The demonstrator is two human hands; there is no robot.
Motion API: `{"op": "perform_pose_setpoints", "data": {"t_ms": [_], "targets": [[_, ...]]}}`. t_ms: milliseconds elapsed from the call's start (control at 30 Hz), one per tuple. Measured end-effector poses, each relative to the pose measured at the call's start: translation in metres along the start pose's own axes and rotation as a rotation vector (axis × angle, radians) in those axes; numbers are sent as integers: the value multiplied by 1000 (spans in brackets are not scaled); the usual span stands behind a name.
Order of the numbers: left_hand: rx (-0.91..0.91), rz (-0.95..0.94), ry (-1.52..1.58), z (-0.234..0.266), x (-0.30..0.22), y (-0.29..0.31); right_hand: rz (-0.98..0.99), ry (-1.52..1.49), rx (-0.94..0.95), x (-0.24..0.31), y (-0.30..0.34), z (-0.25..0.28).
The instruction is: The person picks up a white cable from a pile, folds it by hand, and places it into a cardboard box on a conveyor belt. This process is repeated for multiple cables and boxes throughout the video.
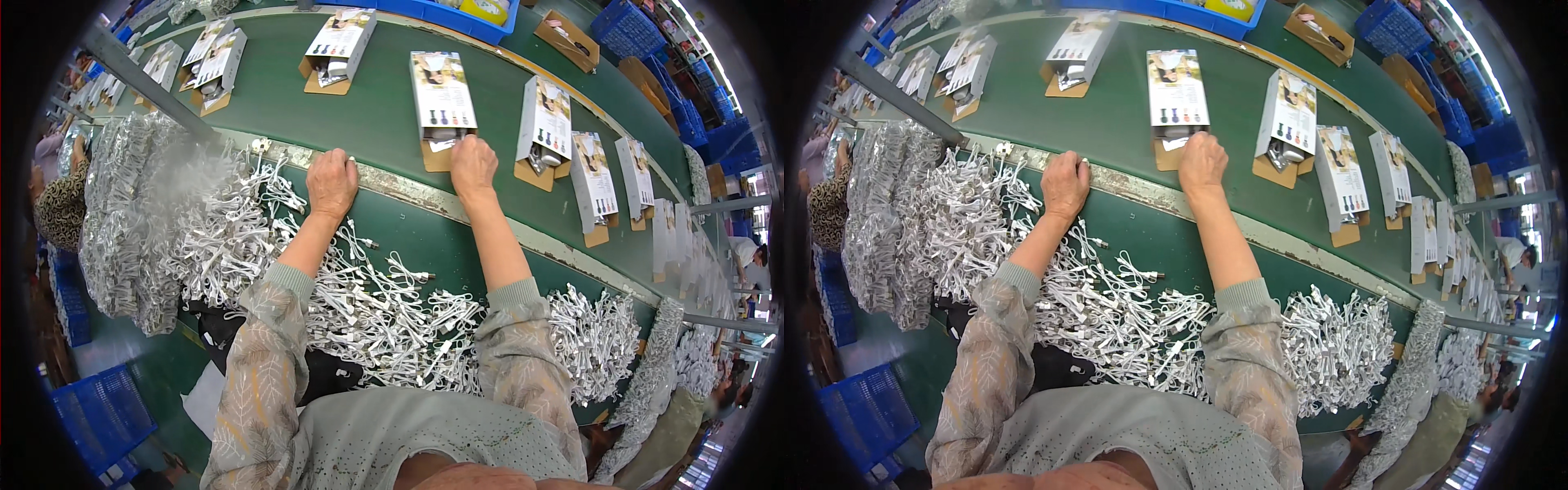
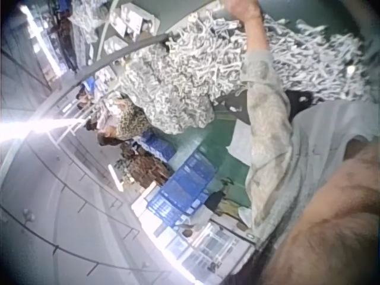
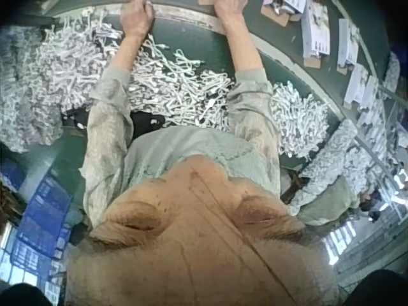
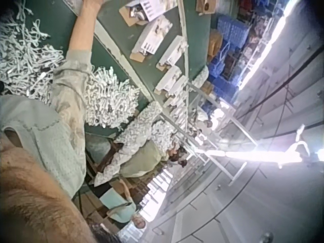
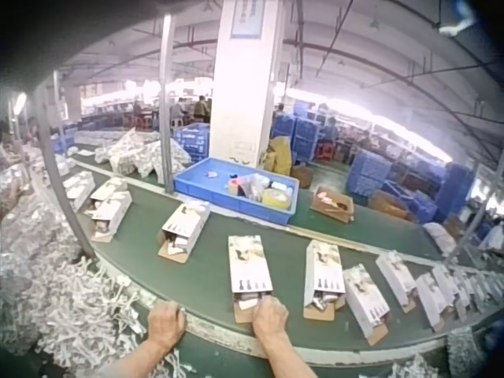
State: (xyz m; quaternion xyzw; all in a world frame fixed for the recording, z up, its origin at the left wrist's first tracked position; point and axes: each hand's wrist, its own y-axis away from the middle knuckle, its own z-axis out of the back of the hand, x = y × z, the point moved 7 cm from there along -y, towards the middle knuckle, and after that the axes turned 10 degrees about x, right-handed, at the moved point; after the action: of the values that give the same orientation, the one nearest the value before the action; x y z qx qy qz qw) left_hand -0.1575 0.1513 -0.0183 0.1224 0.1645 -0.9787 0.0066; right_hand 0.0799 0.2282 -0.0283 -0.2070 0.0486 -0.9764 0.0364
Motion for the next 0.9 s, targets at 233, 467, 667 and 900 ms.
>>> {"op": "perform_pose_setpoints", "data": {"t_ms": [233,467,667,900], "targets": [[-23,1,5,4,2,-1,111,26,-69,27,32,22],[-25,-8,16,0,1,-1,431,-363,704,115,135,-22],[-22,5,24,5,0,-1,301,-501,822,84,128,2],[-22,-5,48,2,-1,-4,-128,-1179,841,45,103,-11]]}}
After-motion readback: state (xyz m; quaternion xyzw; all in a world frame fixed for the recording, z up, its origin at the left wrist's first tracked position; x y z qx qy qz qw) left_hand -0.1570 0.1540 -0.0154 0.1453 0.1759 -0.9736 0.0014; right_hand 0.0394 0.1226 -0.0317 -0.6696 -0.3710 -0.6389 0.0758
